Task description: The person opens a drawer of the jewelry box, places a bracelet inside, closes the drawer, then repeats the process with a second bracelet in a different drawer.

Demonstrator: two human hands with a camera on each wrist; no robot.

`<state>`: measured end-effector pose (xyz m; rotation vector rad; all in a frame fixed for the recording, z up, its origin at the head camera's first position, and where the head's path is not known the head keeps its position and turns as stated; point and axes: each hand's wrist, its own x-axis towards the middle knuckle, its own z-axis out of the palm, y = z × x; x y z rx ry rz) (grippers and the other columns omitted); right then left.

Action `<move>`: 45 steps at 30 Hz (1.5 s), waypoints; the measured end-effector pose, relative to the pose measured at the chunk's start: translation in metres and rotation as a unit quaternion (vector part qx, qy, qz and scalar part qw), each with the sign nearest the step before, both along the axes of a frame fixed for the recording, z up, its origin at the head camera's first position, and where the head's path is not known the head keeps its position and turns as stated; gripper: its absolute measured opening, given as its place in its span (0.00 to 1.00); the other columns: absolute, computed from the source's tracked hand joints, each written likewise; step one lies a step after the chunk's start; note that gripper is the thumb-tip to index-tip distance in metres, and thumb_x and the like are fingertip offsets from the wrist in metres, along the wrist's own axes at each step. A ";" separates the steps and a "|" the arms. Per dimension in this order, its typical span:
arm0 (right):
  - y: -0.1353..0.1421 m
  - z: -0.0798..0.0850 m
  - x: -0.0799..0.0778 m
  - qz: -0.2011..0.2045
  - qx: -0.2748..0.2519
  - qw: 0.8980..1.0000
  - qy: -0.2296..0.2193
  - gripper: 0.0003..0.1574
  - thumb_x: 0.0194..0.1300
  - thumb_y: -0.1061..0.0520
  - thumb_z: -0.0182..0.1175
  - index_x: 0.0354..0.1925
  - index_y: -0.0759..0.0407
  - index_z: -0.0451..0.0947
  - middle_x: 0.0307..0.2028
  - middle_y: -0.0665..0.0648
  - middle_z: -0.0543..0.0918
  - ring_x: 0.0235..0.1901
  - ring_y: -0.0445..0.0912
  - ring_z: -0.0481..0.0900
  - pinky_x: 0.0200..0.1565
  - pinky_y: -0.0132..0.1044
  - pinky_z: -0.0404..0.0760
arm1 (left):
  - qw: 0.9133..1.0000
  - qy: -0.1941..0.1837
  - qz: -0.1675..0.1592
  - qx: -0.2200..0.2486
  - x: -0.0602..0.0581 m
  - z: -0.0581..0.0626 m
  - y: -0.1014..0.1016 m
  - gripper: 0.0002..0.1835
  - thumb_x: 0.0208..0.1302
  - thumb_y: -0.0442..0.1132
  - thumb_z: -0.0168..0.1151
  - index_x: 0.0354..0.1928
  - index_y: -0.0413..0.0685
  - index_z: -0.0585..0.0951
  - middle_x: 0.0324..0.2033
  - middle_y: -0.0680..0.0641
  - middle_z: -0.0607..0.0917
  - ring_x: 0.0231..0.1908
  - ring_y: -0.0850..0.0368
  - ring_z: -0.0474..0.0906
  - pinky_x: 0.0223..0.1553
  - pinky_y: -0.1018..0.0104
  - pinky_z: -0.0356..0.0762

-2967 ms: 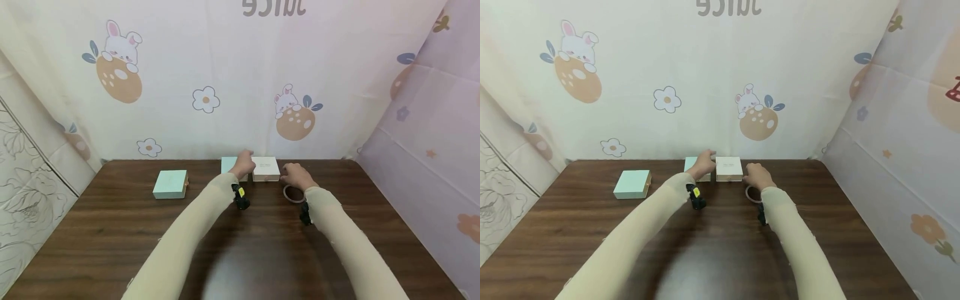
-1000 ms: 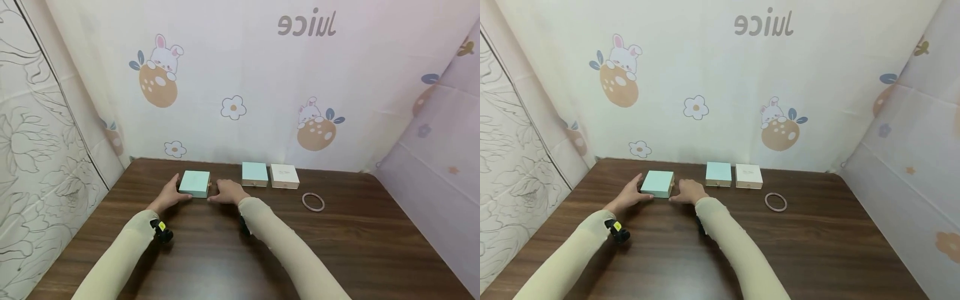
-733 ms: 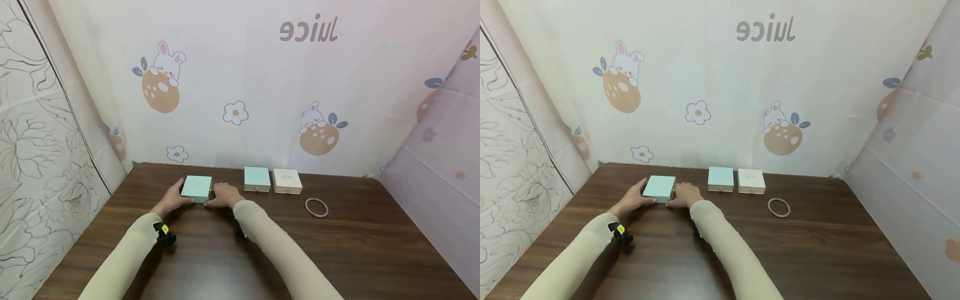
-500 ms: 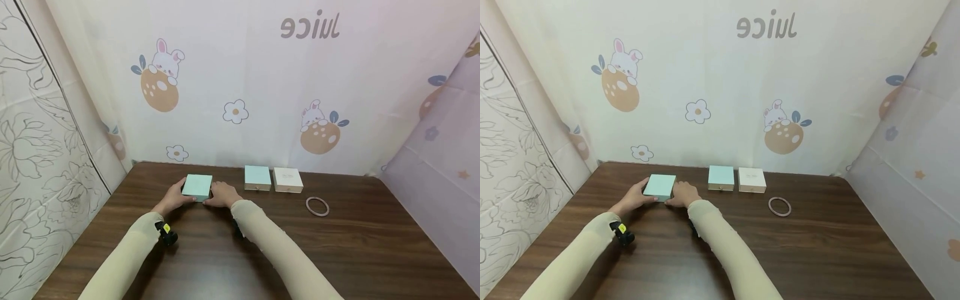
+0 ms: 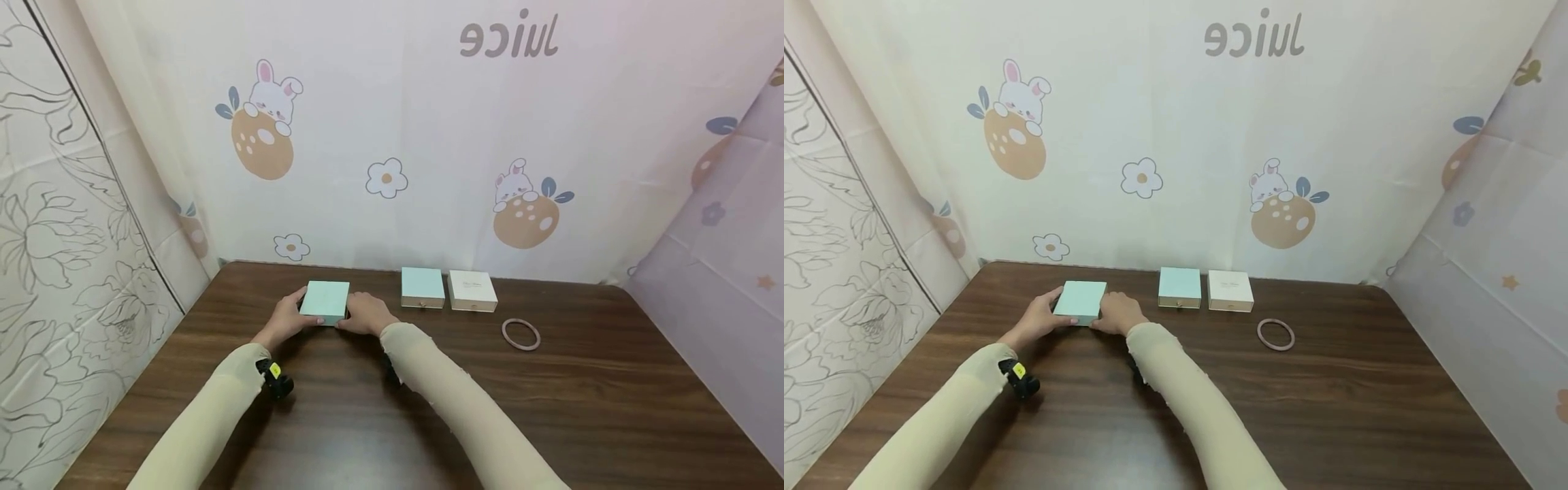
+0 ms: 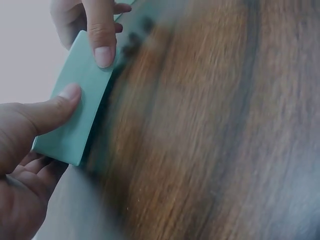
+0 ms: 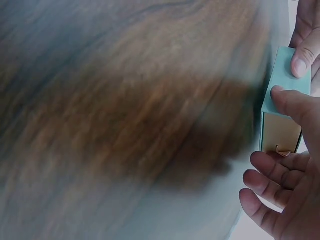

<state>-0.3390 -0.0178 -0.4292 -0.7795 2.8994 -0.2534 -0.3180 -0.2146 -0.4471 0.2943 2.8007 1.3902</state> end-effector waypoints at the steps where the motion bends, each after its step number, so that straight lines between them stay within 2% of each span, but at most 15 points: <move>1: 0.002 0.001 0.000 -0.001 -0.001 1.000 0.000 0.23 0.63 0.39 0.61 0.44 0.55 0.76 0.35 0.51 0.77 0.31 0.41 0.73 0.34 0.37 0.75 | 1.000 0.004 -0.001 0.001 0.000 0.000 0.002 0.47 0.53 0.34 0.72 0.69 0.28 0.56 0.64 0.30 0.66 0.61 0.37 0.65 0.59 0.45 0.61; 3: 0.007 0.002 0.000 -0.003 -0.003 1.000 0.000 0.22 0.63 0.39 0.61 0.43 0.54 0.76 0.34 0.51 0.76 0.30 0.41 0.73 0.33 0.37 0.74 | 1.000 0.013 -0.002 -0.002 -0.001 0.001 0.006 0.47 0.53 0.35 0.72 0.69 0.28 0.56 0.63 0.30 0.67 0.59 0.38 0.66 0.58 0.46 0.63; 10: 0.028 0.014 0.007 -0.005 -0.013 1.000 0.001 0.26 0.62 0.39 0.61 0.51 0.55 0.75 0.38 0.51 0.78 0.35 0.42 0.74 0.36 0.38 0.74 | 1.000 0.020 -0.005 -0.002 0.003 0.011 0.023 0.47 0.53 0.36 0.73 0.69 0.29 0.57 0.62 0.31 0.69 0.59 0.40 0.67 0.58 0.47 0.64; 18: 0.052 0.027 0.016 0.004 0.006 1.000 0.010 0.30 0.62 0.37 0.61 0.51 0.56 0.75 0.44 0.54 0.79 0.42 0.45 0.76 0.39 0.39 0.76 | 0.999 0.025 -0.044 0.018 0.013 0.022 0.039 0.45 0.53 0.33 0.72 0.70 0.31 0.58 0.63 0.33 0.68 0.61 0.40 0.67 0.57 0.48 0.67; 23: 0.065 0.033 0.026 0.017 0.031 0.999 0.019 0.33 0.61 0.34 0.59 0.50 0.59 0.76 0.46 0.55 0.79 0.46 0.47 0.77 0.40 0.41 0.77 | 0.998 0.014 -0.058 0.018 0.026 0.028 0.045 0.46 0.54 0.33 0.71 0.70 0.29 0.56 0.64 0.31 0.65 0.61 0.39 0.67 0.55 0.51 0.69; 27: 0.075 0.038 0.037 0.026 0.033 0.999 0.024 0.30 0.60 0.34 0.60 0.44 0.58 0.76 0.38 0.52 0.78 0.38 0.44 0.76 0.35 0.39 0.75 | 0.997 0.015 -0.075 0.031 0.037 0.030 0.050 0.45 0.54 0.32 0.71 0.70 0.29 0.56 0.64 0.31 0.66 0.60 0.40 0.68 0.53 0.53 0.71; 32: 0.085 0.041 0.054 0.036 0.026 0.998 0.040 0.30 0.59 0.34 0.62 0.42 0.58 0.76 0.34 0.50 0.76 0.34 0.42 0.73 0.33 0.38 0.74 | 0.994 0.005 -0.097 0.043 0.052 0.031 0.054 0.45 0.55 0.31 0.69 0.70 0.30 0.54 0.65 0.31 0.64 0.60 0.40 0.68 0.53 0.55 0.71; 36: 0.092 0.040 0.068 0.041 0.019 0.998 0.043 0.31 0.58 0.34 0.63 0.43 0.59 0.76 0.33 0.50 0.76 0.33 0.42 0.73 0.32 0.37 0.74 | 0.993 0.000 -0.108 0.047 0.064 0.029 0.057 0.46 0.55 0.31 0.69 0.71 0.29 0.53 0.65 0.31 0.64 0.60 0.40 0.68 0.53 0.56 0.72; 42: 0.109 0.032 0.086 0.035 0.028 0.997 0.057 0.35 0.58 0.32 0.62 0.48 0.59 0.77 0.38 0.52 0.79 0.36 0.42 0.74 0.33 0.37 0.74 | 0.988 0.006 -0.137 0.065 0.080 0.024 0.069 0.45 0.55 0.28 0.68 0.70 0.29 0.53 0.64 0.32 0.65 0.60 0.43 0.69 0.52 0.61 0.73; 45: 0.118 0.029 0.095 0.031 0.022 0.997 0.061 0.34 0.57 0.33 0.63 0.47 0.59 0.78 0.37 0.51 0.79 0.36 0.42 0.74 0.32 0.37 0.74 | 0.987 0.009 -0.148 0.066 0.088 0.020 0.075 0.44 0.56 0.28 0.68 0.70 0.29 0.53 0.65 0.32 0.65 0.60 0.44 0.69 0.52 0.62 0.72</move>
